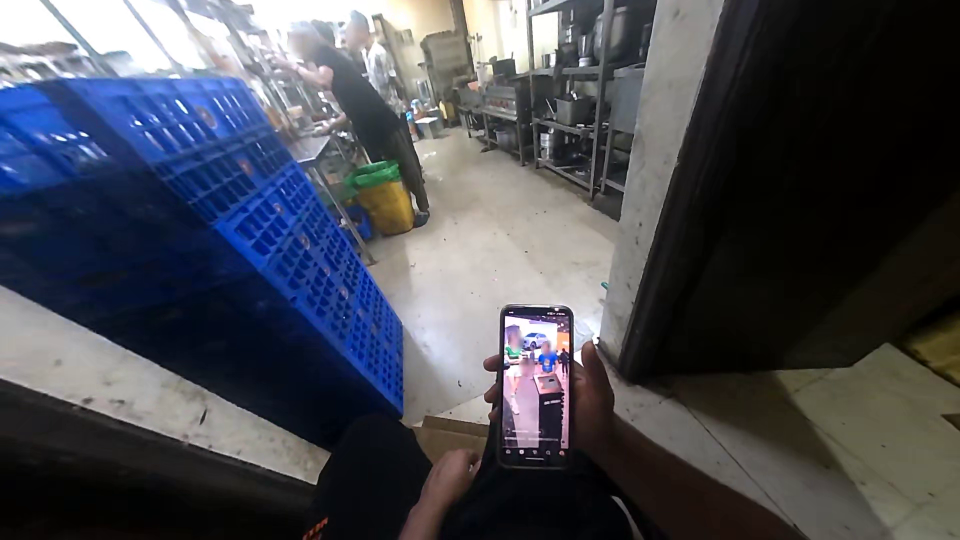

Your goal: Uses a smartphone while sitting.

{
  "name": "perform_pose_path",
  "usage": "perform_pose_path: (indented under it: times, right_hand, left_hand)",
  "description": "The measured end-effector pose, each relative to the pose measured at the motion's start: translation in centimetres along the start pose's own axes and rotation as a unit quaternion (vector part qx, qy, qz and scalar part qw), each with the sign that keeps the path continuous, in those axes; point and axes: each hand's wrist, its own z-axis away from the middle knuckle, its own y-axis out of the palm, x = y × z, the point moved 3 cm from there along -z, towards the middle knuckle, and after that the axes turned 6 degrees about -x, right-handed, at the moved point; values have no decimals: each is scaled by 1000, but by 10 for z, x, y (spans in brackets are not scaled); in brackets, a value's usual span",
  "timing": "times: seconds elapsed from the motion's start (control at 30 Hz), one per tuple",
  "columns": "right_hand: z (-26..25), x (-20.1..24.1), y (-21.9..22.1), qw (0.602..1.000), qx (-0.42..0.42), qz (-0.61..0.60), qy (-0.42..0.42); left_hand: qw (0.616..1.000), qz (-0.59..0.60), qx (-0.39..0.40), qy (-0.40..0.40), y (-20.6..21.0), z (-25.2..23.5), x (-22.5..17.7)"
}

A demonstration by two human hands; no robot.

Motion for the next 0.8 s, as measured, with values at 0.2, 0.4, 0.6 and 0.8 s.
perform_pose_path:
  times: [0.2, 0.4, 0.6, 0.8]
  right_hand:
    - [0, 1, 2, 1000, -4, -6, 9]
    - [-1, 0, 7, 999, -13, -23, 29]
    - [0, 1, 8, 1000, -26, -2, 15]
    - [1, 0, 8, 999, -28, 11, 14]
  left_hand:
    - [1000, 5, -3, -2, 0, 1, 0]
    - [1000, 6, -9, -1, 0, 0, 1]
    - [1000, 7, -4, -6, -1, 2, -1]
    - [1000, 20, -3, -6, 3, -3, 3]
